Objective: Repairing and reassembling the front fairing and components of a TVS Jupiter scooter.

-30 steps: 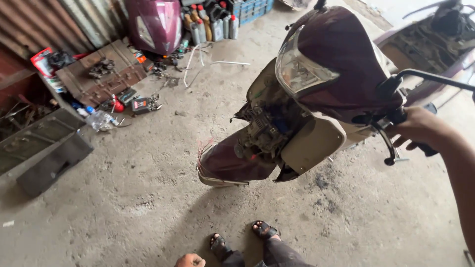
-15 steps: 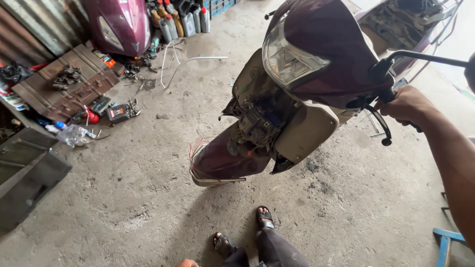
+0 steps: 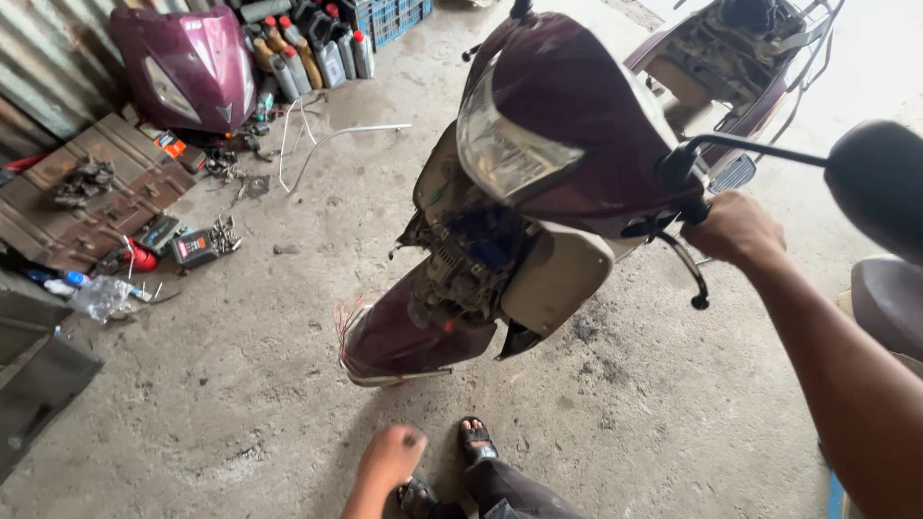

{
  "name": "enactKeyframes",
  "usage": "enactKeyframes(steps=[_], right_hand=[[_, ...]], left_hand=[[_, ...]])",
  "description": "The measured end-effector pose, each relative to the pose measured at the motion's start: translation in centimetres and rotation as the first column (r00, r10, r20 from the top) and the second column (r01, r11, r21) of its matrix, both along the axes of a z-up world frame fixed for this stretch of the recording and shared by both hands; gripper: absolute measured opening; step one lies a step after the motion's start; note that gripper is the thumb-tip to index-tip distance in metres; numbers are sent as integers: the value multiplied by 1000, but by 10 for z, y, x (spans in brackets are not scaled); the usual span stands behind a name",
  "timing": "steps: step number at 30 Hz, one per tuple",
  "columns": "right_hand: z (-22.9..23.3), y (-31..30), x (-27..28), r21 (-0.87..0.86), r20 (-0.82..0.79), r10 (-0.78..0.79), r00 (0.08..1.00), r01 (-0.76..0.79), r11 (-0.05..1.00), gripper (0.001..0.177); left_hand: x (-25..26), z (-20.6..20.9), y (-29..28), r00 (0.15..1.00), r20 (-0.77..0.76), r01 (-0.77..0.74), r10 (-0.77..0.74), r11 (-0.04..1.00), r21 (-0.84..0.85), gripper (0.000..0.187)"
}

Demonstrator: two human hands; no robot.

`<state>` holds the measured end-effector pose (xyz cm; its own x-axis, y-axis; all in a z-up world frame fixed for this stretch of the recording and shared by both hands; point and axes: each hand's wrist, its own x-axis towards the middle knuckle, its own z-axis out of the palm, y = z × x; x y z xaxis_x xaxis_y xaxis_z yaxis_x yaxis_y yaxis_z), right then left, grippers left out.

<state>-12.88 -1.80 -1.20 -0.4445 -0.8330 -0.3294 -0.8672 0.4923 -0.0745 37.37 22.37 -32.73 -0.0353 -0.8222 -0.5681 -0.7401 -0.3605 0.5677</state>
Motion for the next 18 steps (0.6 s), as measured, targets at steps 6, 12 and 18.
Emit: enactKeyframes(steps=[6, 12, 18], right_hand=[[-5, 0, -2, 11, -65, 50, 997, -50, 999, 59], [0, 4, -1, -10, -59, 52, 997, -52, 999, 30], [18, 38, 2, -476, 199, 224, 954, -106, 873, 82]], left_hand=[[-91, 60, -139, 923, -372, -209, 96, 938, -277, 37], [-139, 119, -231, 922, -279, -349, 267, 886, -306, 53], [-99, 138, -205, 968, -123, -239, 217, 947, -215, 28]])
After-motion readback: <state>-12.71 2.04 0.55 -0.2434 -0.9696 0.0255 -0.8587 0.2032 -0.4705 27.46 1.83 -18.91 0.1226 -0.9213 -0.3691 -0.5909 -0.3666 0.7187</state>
